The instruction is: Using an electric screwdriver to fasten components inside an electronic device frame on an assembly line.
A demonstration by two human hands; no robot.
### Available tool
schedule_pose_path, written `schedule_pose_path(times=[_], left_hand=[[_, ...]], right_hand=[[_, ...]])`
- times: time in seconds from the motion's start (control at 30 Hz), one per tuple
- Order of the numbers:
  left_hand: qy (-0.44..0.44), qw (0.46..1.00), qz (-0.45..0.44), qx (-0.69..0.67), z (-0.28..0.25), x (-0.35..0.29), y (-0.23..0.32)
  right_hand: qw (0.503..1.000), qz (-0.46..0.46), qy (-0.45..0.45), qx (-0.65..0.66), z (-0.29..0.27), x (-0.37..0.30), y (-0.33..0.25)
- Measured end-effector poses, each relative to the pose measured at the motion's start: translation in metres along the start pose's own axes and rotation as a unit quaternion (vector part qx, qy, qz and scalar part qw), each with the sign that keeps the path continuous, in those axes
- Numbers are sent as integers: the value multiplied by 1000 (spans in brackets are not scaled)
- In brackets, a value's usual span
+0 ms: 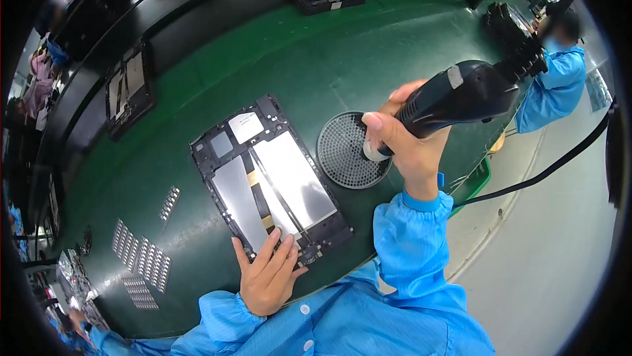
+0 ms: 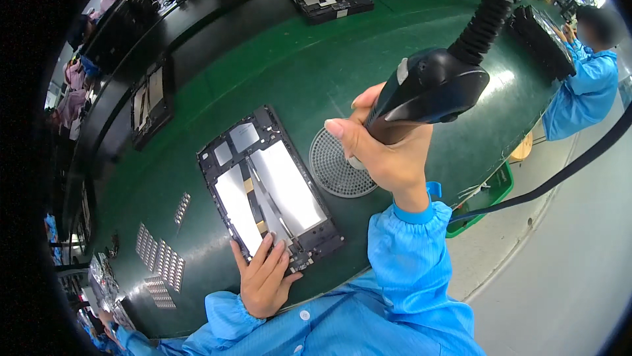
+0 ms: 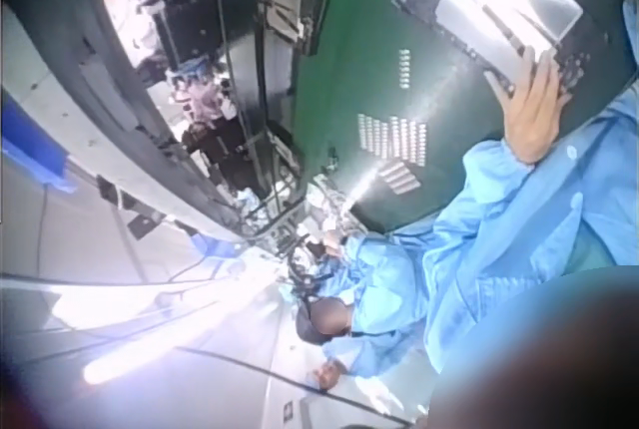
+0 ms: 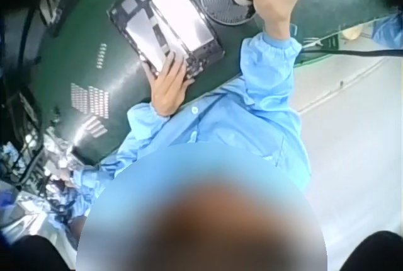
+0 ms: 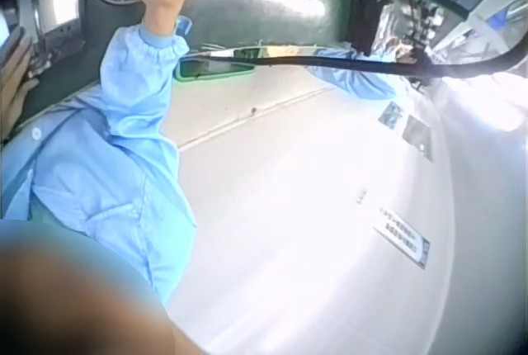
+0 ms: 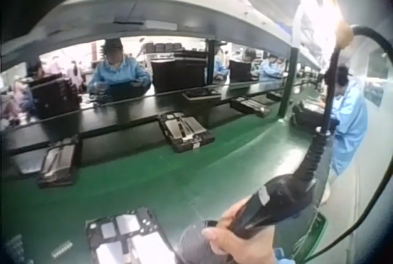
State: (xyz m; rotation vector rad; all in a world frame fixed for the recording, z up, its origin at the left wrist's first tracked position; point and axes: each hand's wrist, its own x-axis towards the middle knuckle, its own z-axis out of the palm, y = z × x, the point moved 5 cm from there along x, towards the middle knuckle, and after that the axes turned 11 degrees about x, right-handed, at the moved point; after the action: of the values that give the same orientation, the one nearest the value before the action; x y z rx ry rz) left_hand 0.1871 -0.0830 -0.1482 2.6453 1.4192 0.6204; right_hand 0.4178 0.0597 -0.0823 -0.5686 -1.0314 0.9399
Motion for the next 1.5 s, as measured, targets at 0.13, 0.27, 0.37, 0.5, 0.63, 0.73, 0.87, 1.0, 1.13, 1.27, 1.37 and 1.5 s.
schedule_pose_path(times=[0.13,0.27,0.37,0.5,0.63,0.73,0.87,1.0,1.13,1.27,1.37,1.5], left_hand=[[0,999,-32,-26,-11,17,7],[74,995,48,-35,-18,14,-3],[84,990,62,-91,-27,21,-9],[115,980,-89,-135,-36,24,-28],[113,978,-135,-113,-40,21,-43],[139,971,-173,-87,-43,17,-50],[138,964,-217,-73,-44,14,-57],[139,957,-238,-91,-41,11,-63],[157,941,-266,-143,-36,1,-74],[166,901,-319,-243,-33,-8,-83],[184,870,-349,-296,-32,-16,-94],[142,812,-408,-393,-21,-20,-110]], right_hand=[[1000,10,7,-15,-1,2,3],[1000,14,12,-13,-4,3,3],[1000,20,13,1,-6,3,5],[1000,20,13,5,-7,4,6],[999,24,-2,-32,-8,3,7],[999,21,0,-29,-7,3,6],[999,20,5,-28,-7,3,6],[999,19,3,-32,-8,4,5],[999,25,1,-40,-11,5,3],[999,35,-11,-34,-4,3,8],[997,64,37,-24,3,1,14],[997,19,44,-56,0,-7,-4]])
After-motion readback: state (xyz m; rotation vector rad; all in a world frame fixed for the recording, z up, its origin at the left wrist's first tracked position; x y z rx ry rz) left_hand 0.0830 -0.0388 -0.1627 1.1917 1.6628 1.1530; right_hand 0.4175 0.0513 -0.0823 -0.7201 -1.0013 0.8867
